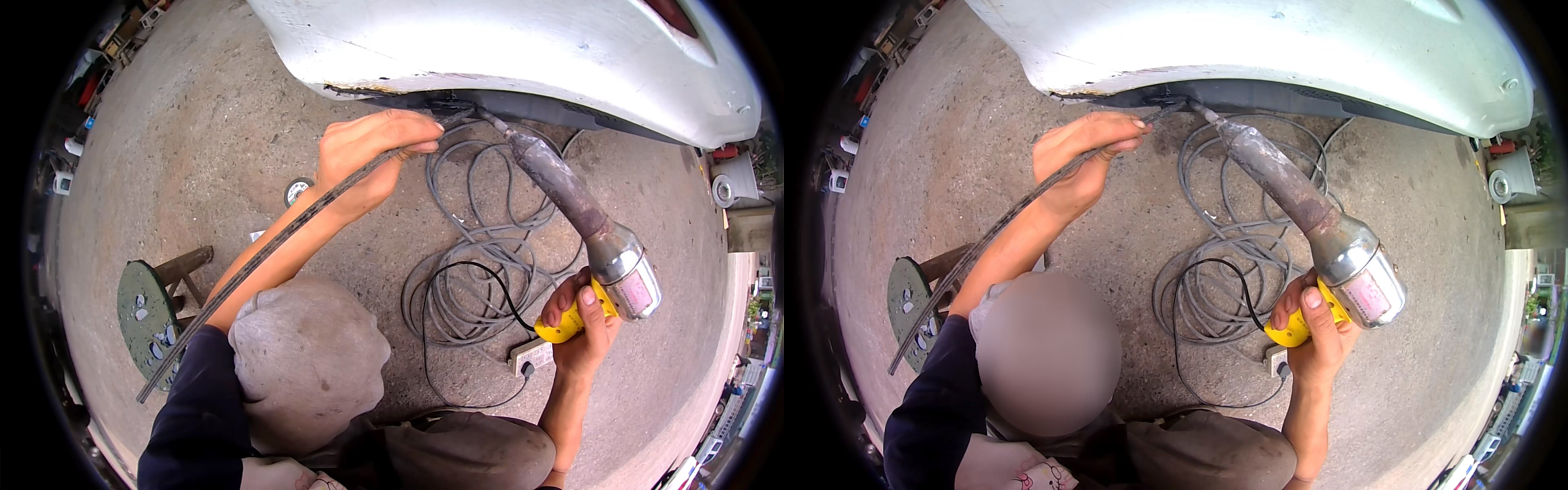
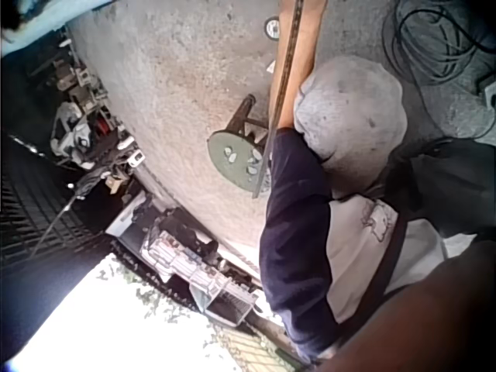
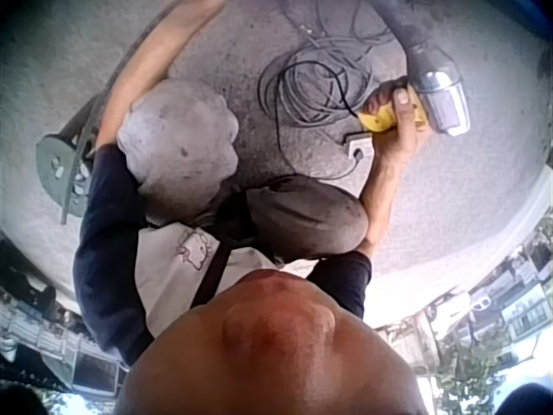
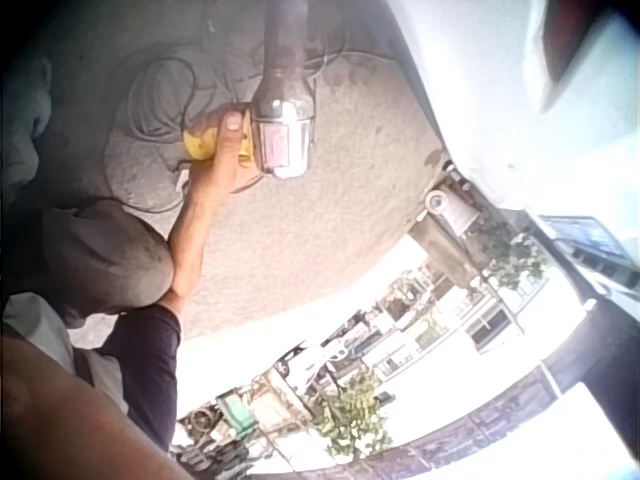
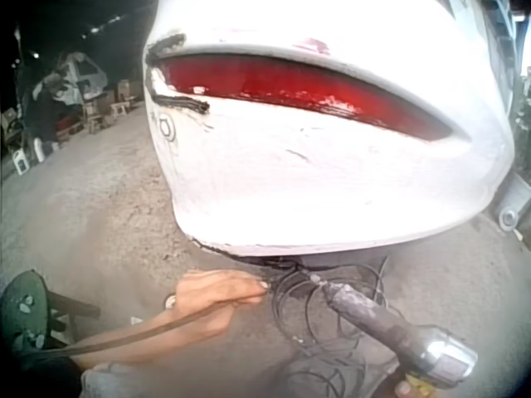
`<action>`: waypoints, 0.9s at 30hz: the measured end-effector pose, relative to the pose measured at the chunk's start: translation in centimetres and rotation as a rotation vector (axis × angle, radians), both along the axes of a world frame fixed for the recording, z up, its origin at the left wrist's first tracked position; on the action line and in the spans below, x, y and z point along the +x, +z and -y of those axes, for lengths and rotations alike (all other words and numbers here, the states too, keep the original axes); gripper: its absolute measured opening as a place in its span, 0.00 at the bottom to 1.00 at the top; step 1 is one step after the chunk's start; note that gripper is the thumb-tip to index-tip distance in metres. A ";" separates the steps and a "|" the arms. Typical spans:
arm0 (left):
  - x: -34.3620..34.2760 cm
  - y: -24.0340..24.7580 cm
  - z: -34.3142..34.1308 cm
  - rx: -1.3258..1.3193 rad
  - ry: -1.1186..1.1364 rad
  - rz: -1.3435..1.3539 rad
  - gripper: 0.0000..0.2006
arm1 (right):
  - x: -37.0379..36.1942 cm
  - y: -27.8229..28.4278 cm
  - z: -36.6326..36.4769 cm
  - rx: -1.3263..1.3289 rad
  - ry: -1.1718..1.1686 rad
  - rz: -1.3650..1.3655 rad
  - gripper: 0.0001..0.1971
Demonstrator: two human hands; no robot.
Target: The person uses a heat gun and a metal rod to repair a damaged section of a white car's rear bumper. They apply heat to the plastic and use the rod to push and shape the material, working on the lower edge near the taillight.
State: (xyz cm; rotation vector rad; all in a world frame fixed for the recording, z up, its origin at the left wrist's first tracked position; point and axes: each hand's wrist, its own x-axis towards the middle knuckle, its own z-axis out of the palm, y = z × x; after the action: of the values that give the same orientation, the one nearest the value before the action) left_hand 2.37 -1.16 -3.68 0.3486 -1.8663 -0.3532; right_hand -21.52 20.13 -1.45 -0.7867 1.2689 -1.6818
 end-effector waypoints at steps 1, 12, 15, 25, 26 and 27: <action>0.0 0.1 -0.1 0.002 0.001 0.011 0.11 | 0.0 -0.1 0.0 0.009 0.000 -0.025 0.17; -0.4 0.3 -0.6 -0.010 0.010 0.010 0.12 | -0.3 0.1 -0.5 0.011 0.001 -0.048 0.17; -0.1 -0.6 0.0 0.012 0.020 -0.008 0.15 | 0.0 -0.4 0.0 0.034 0.004 -0.047 0.17; -1.2 1.1 0.1 0.003 -0.010 0.034 0.12 | -0.9 -0.2 -0.3 -0.007 -0.009 0.067 0.15; -1.4 1.2 -0.5 0.041 0.001 0.057 0.10 | -1.5 -0.3 -0.6 -0.021 0.025 0.072 0.13; -1.4 0.7 -0.3 0.045 -0.011 0.055 0.10 | -1.7 -0.1 -0.7 0.001 0.007 0.084 0.11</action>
State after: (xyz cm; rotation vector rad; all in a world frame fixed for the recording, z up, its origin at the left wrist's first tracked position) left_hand 0.93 -0.82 -2.95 0.3821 -1.9171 -0.3973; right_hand -23.17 20.84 -1.53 -0.7124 1.2077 -1.6908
